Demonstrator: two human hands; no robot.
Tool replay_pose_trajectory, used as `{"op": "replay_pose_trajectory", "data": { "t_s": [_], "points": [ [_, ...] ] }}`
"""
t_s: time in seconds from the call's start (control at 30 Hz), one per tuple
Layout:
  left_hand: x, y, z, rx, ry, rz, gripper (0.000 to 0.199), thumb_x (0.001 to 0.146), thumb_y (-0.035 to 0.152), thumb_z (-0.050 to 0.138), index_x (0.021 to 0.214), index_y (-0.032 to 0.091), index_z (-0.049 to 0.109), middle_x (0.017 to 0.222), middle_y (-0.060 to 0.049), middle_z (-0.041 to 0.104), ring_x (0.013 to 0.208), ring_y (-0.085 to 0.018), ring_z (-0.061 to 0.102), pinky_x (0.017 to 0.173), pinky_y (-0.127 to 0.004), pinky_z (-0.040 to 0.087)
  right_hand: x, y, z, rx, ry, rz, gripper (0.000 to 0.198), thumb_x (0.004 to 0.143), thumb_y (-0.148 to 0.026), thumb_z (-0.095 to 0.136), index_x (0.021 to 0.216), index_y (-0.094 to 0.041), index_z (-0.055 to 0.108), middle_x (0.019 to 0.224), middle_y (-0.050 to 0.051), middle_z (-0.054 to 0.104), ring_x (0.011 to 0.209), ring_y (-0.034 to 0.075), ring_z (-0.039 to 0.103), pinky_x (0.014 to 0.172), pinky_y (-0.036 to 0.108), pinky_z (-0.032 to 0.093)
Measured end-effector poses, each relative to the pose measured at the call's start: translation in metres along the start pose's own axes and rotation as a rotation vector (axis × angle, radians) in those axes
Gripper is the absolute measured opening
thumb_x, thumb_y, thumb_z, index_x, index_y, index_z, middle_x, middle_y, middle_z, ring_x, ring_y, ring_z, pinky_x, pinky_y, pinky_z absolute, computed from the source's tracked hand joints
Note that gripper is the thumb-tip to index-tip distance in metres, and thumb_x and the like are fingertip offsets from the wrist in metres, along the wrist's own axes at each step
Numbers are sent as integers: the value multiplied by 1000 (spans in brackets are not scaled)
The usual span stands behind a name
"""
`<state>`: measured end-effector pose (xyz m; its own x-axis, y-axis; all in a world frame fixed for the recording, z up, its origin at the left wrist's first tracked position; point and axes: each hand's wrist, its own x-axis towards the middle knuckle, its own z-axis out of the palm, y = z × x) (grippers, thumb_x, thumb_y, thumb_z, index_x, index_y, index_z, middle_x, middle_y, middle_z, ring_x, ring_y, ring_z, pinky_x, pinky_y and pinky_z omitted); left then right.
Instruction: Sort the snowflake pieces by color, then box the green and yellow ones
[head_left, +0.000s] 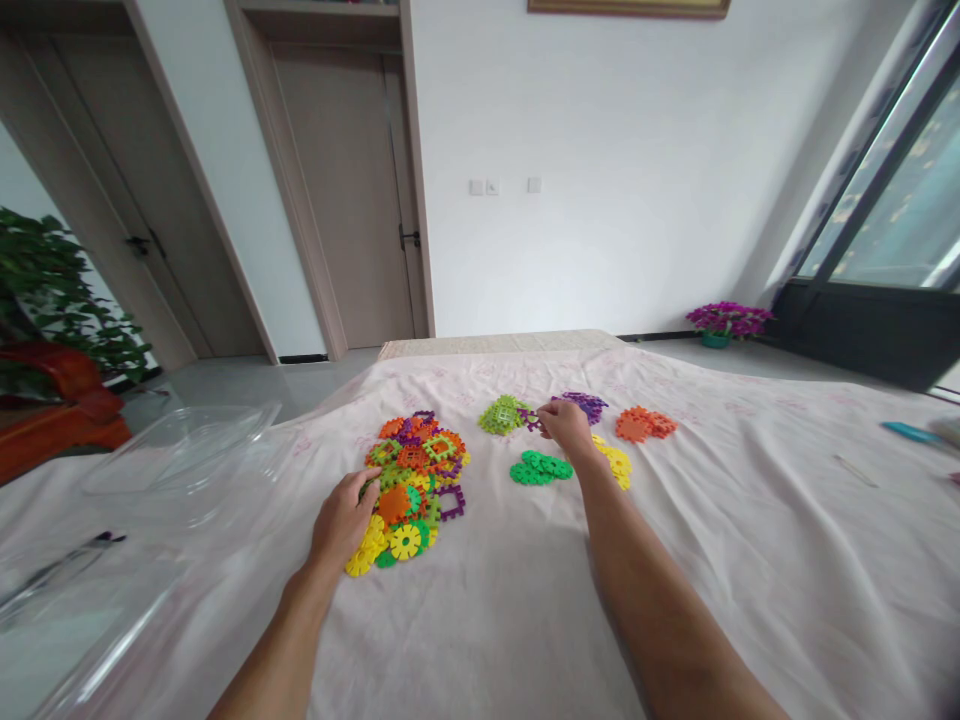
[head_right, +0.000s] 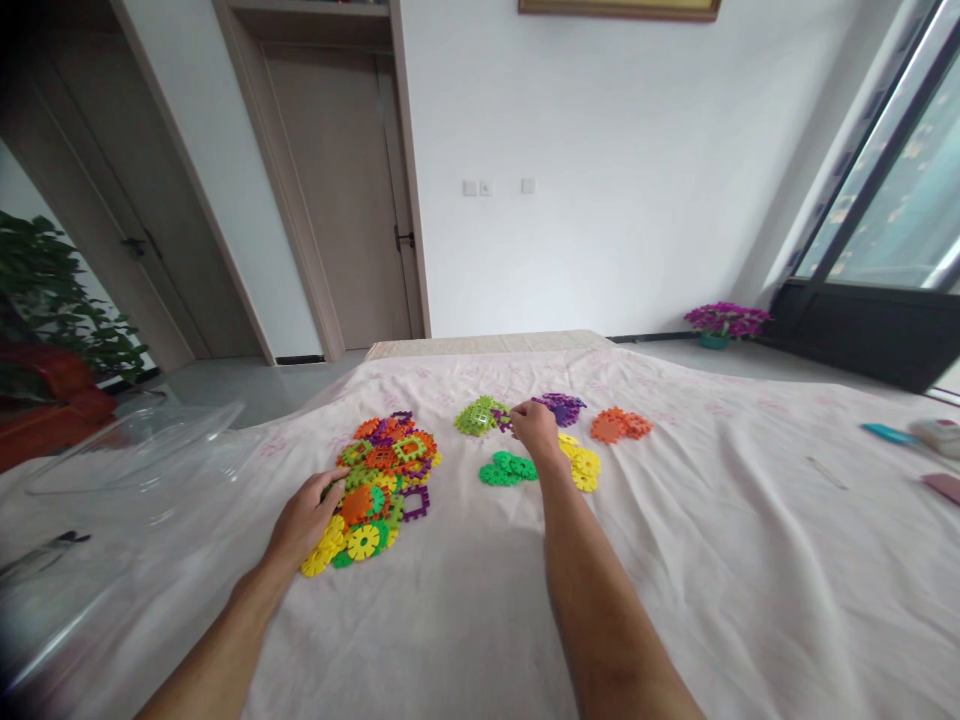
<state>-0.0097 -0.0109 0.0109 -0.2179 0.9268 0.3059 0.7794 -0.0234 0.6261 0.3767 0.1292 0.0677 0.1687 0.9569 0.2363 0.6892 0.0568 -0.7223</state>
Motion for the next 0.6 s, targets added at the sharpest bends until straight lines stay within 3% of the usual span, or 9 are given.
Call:
{"op": "replay_pose_trajectory", "data": {
  "t_s": [0.2,0.37,0.5,0.6],
  "points": [
    [0,-1,0,-2,-2,11,40,92,41,40,119,23,64,126,-7,66,120,-23,59,106,-37,43,10,35,-9,-43,245,33,35,70,-18,52,95,-17,77,75,6,73,76,21,67,71,26,48],
    [0,2,-1,-2,-14,2,41,92,40,39,119,21,63,127,-8,65,120,-23,58,107,-38,41,10,30,-6,-7,383,44,45,73,-16,50,112,-12,72,102,13,74,95,23,67,85,30,49],
    [0,1,0,-5,-5,11,41,91,40,40,119,21,63,127,-8,65,121,-22,58,107,-37,42,3,6,7,63,312,-80,39,77,-17,51,110,-16,73,105,9,74,94,21,67,89,31,49],
    [0,-2,1,-3,8,15,41,91,41,41,119,22,64,127,-7,66,120,-21,59,106,-35,42,-10,-21,24,107,131,-234,29,81,-19,54,99,-19,76,95,5,76,87,19,69,85,30,51]
  ]
}}
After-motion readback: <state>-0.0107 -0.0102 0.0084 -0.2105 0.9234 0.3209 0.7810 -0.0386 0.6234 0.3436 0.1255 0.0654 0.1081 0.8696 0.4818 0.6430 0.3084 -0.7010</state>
